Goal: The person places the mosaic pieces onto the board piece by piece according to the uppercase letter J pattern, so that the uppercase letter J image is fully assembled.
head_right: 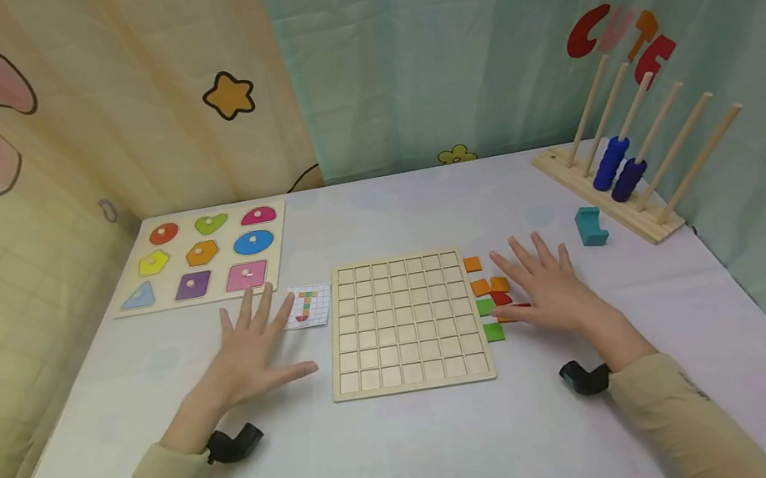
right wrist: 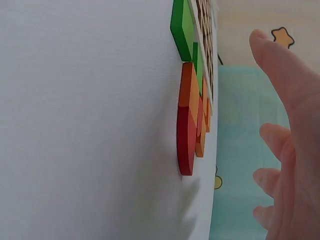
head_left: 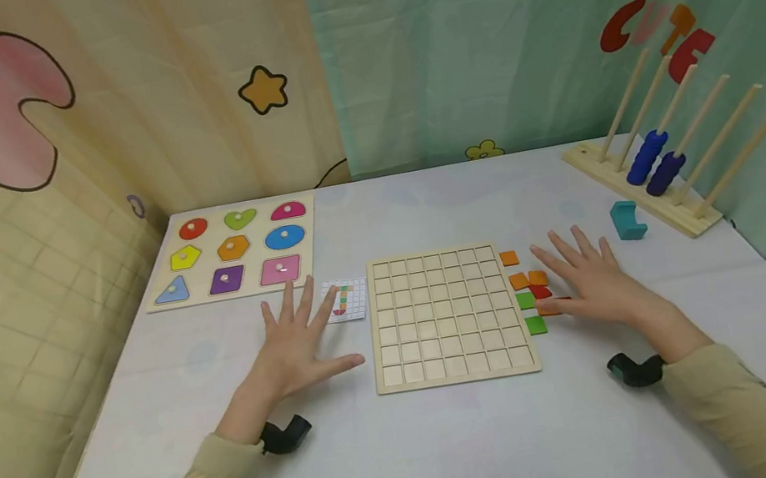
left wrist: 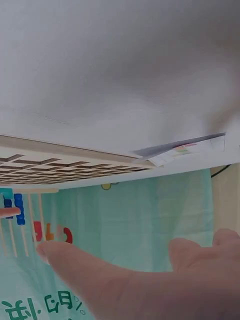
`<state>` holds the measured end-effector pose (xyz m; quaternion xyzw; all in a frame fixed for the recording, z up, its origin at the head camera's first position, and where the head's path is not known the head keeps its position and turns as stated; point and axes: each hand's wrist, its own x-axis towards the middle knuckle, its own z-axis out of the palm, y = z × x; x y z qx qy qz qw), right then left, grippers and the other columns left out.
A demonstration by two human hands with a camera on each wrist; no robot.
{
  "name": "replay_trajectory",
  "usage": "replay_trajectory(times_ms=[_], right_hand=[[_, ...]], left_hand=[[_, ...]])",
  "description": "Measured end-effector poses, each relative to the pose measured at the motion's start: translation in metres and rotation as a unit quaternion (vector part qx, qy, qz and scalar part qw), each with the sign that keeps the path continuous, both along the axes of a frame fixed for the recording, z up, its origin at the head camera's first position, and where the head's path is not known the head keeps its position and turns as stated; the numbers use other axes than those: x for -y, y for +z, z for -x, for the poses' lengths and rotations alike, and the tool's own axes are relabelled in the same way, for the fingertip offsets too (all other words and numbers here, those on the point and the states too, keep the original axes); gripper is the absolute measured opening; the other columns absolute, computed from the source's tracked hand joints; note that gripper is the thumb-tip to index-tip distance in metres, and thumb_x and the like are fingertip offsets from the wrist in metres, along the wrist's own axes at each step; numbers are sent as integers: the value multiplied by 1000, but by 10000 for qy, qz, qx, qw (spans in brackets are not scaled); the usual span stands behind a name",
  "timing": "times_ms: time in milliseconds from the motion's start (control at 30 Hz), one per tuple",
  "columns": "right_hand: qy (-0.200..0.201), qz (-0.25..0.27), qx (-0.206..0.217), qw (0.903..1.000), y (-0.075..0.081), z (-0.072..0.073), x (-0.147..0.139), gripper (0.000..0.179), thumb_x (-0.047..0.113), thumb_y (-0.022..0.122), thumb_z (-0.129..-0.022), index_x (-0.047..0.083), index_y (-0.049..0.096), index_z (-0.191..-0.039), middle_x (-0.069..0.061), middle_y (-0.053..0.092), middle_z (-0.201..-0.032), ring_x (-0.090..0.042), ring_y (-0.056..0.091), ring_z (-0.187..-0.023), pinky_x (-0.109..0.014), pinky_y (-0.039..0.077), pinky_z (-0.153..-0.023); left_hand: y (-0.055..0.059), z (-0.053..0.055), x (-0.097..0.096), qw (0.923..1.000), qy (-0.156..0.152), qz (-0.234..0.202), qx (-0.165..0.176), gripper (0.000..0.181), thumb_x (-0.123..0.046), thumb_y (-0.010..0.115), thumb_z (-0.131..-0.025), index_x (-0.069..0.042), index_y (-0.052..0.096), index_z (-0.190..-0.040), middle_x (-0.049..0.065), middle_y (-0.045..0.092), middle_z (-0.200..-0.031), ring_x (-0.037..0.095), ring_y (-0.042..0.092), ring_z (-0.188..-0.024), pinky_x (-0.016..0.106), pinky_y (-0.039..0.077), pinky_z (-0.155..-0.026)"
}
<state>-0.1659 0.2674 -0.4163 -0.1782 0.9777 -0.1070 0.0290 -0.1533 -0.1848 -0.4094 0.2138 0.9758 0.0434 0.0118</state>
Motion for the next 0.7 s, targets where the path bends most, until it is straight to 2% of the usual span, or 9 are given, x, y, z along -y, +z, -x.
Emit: replay_trajectory(times_ms=[200, 367, 467, 600, 700], right_hand=[[64, 252, 119, 9996, -1, 9, 11, 88, 60, 56, -84, 16, 20, -151, -22, 10, -154, -47, 1, -138, -69, 5, -103], [19, 576, 287, 9979, -1, 21, 21, 83, 57, 53, -88, 13, 20, -151, -21, 11, -154, -45, 5, -139, -64, 9, -107], [-40, 873, 409, 9953, -1, 28, 26, 81, 52, 56, -89, 12, 22, -150, -20, 14, -154, -42, 9, -139, -62, 13, -107], [-175, 1244, 506, 9908, -2, 37, 31, 79, 48, 59, -89, 10, 23, -150, -19, 20, -152, -40, 17, -138, -60, 18, -107], [-280, 1578, 565, 9855, -2, 44, 34, 78, 44, 60, -90, 8, 25, -149, -21, 26, -150, -41, 29, -132, -59, 26, -104]], left_hand=[[-3, -5, -9, 9979, -298, -568, -86, 101, -78, 46, -76, -17, 18, -152, 13, 1, -157, 41, -7, -140, 70, 2, -103], [-8, -8, -18, 9900, -630, -1251, -182, 97, -69, 51, -80, -15, 15, -152, 12, 4, -157, 36, -7, -141, 63, 1, -108], [-12, -11, -23, 9810, -732, -1794, -85, 93, -63, 55, -82, -14, 15, -152, 10, 5, -157, 33, -4, -142, 57, 1, -111], [-18, -17, -29, 9629, -727, -2587, 249, 87, -54, 58, -85, -12, 19, -151, 4, 4, -157, 30, 1, -143, 52, 5, -113], [-22, -21, -33, 9492, -641, -3033, 533, 84, -51, 59, -87, -11, 21, -151, 1, 6, -157, 27, 5, -143, 53, 11, -112]])
